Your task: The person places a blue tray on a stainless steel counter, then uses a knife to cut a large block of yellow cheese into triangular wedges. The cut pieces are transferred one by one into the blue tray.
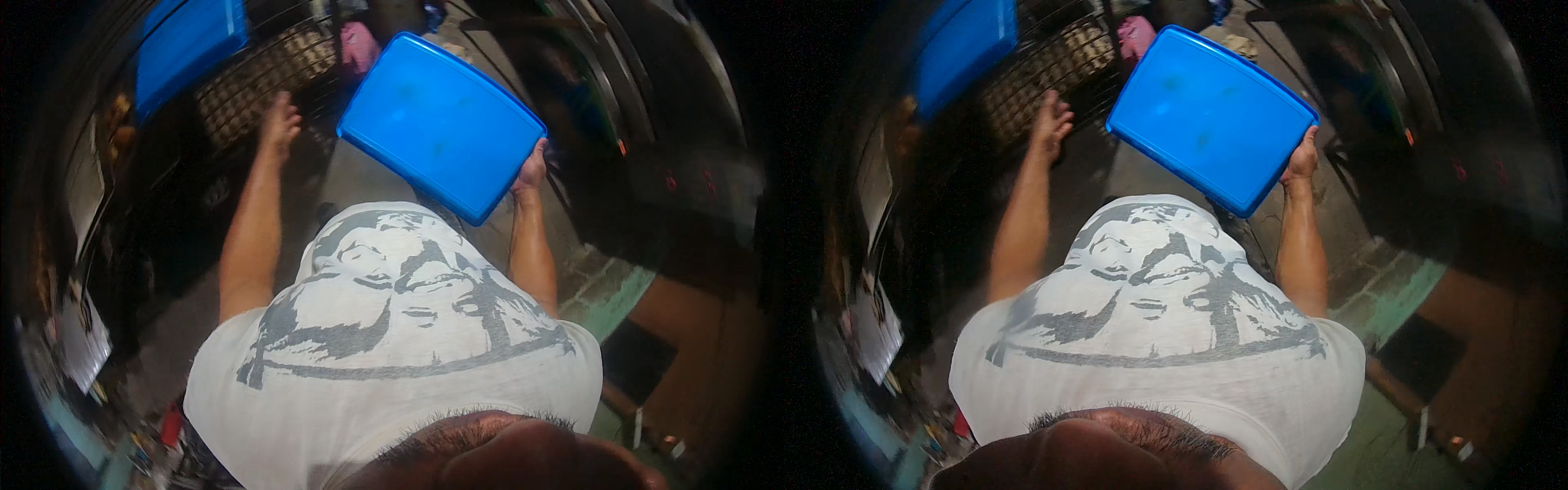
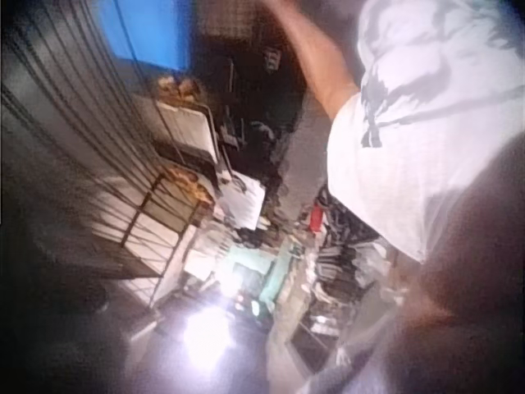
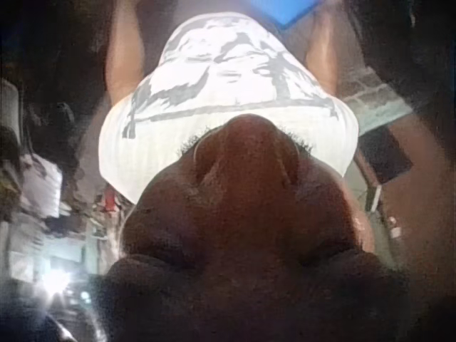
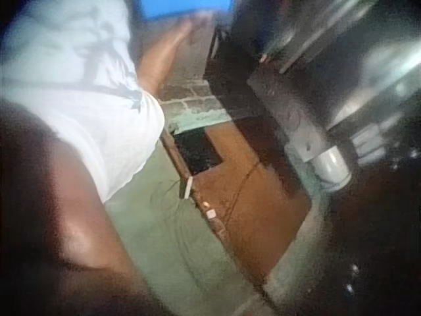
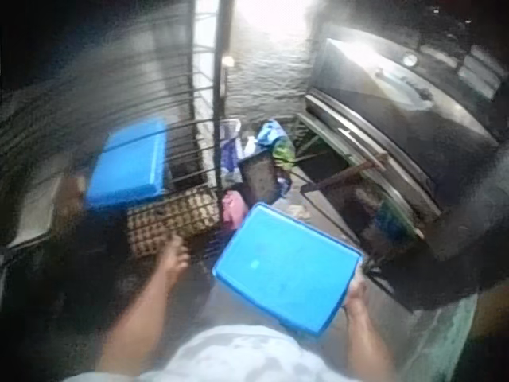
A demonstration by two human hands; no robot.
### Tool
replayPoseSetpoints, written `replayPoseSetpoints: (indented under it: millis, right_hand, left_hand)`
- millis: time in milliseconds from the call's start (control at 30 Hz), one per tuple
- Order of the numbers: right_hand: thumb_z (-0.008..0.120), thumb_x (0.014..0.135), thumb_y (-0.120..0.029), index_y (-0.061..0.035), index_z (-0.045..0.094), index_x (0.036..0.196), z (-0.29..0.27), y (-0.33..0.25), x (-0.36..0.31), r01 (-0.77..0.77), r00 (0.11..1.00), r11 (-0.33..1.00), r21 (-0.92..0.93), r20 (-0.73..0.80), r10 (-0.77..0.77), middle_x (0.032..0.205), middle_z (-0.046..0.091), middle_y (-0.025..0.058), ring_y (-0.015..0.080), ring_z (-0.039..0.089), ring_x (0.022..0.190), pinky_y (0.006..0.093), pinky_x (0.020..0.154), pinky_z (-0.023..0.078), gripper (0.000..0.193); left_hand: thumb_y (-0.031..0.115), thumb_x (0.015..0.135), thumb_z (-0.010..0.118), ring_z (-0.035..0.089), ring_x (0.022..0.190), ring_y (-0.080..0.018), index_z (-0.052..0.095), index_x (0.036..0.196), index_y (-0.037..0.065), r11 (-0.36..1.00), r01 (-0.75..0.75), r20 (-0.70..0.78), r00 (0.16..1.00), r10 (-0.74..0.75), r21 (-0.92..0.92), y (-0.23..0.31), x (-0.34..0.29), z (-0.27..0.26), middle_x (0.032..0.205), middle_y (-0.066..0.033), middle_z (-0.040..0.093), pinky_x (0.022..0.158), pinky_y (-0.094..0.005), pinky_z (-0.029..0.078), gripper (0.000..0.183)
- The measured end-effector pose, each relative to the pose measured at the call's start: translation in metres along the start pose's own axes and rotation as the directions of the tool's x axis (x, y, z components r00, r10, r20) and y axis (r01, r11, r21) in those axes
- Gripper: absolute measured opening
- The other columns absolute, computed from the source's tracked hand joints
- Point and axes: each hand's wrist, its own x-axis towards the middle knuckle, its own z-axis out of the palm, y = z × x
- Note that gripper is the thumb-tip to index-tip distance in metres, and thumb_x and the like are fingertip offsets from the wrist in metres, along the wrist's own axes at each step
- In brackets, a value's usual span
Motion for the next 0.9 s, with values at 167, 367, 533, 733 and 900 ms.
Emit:
replayPoseSetpoints:
  millis: [167, 367, 533, 733, 900]
  right_hand:
    - [0.033, 0.107, -0.062, 0.0022, 0.049, 0.143, 0.060, 0.049, 0.046, -0.152, 0.970, 0.974, -0.168, 0.163, 0.180, 0.135, 0.060, 0.0265, 0.0365, 0.066, 0.115, 0.0495, 0.095, 0.057, 0.075]
    - [0.039, 0.107, -0.059, -0.0016, 0.053, 0.140, 0.155, 0.113, 0.058, -0.240, 0.853, 0.930, -0.279, 0.397, 0.339, 0.139, 0.059, 0.0203, 0.0326, 0.062, 0.120, 0.0496, 0.100, 0.053, 0.068]
    - [0.043, 0.103, -0.065, -0.0079, 0.053, 0.142, 0.236, 0.173, 0.026, -0.425, 0.695, 0.836, -0.346, 0.466, 0.547, 0.144, 0.057, 0.0129, 0.0308, 0.052, 0.133, 0.0528, 0.113, 0.039, 0.070]
    - [0.041, 0.099, -0.073, -0.0092, 0.056, 0.138, 0.344, 0.195, -0.092, -0.560, 0.547, 0.718, -0.412, 0.466, 0.695, 0.143, 0.058, 0.0120, 0.0329, 0.050, 0.133, 0.0547, 0.114, 0.036, 0.076]
    - [0.065, 0.097, -0.048, -0.0063, 0.069, 0.113, 0.409, 0.277, -0.121, -0.339, 0.128, 0.785, -0.518, 0.801, 0.585, 0.129, 0.064, 0.0157, 0.0314, 0.056, 0.122, 0.0520, 0.108, 0.042, 0.045]
  left_hand:
    - [0.068, 0.085, 0.070, 0.064, 0.122, -0.0318, 0.052, 0.144, -0.004, 0.965, 0.088, 0.233, 0.961, -0.147, 0.246, -0.021, -0.059, 0.006, 0.134, -0.0245, 0.063, 0.108, -0.0438, 0.046, 0.095]
    - [0.062, 0.077, 0.082, 0.073, 0.101, -0.0320, 0.060, 0.133, -0.007, 0.920, 0.040, -0.310, 0.946, 0.091, 0.391, -0.070, -0.111, -0.089, 0.115, -0.0243, 0.072, 0.091, -0.0395, 0.057, 0.092]
    - [0.065, 0.080, 0.079, 0.072, 0.103, -0.0316, 0.067, 0.121, -0.004, 0.978, 0.038, -0.572, 0.815, 0.089, 0.207, -0.079, -0.203, -0.138, 0.113, -0.0230, 0.073, 0.092, -0.0381, 0.056, 0.081]
    - [0.074, 0.086, 0.066, 0.065, 0.110, -0.0273, 0.067, 0.122, 0.000, 0.888, -0.236, -0.781, 0.596, -0.188, -0.394, -0.161, -0.276, -0.228, 0.116, -0.0160, 0.069, 0.095, -0.0401, 0.050, 0.082]
    - [0.069, 0.088, 0.067, 0.053, 0.129, -0.0294, 0.048, 0.147, 0.006, 0.425, -0.531, -0.677, 0.630, -0.380, -0.733, -0.194, -0.314, -0.298, 0.135, -0.0149, 0.059, 0.108, -0.0506, 0.043, 0.088]
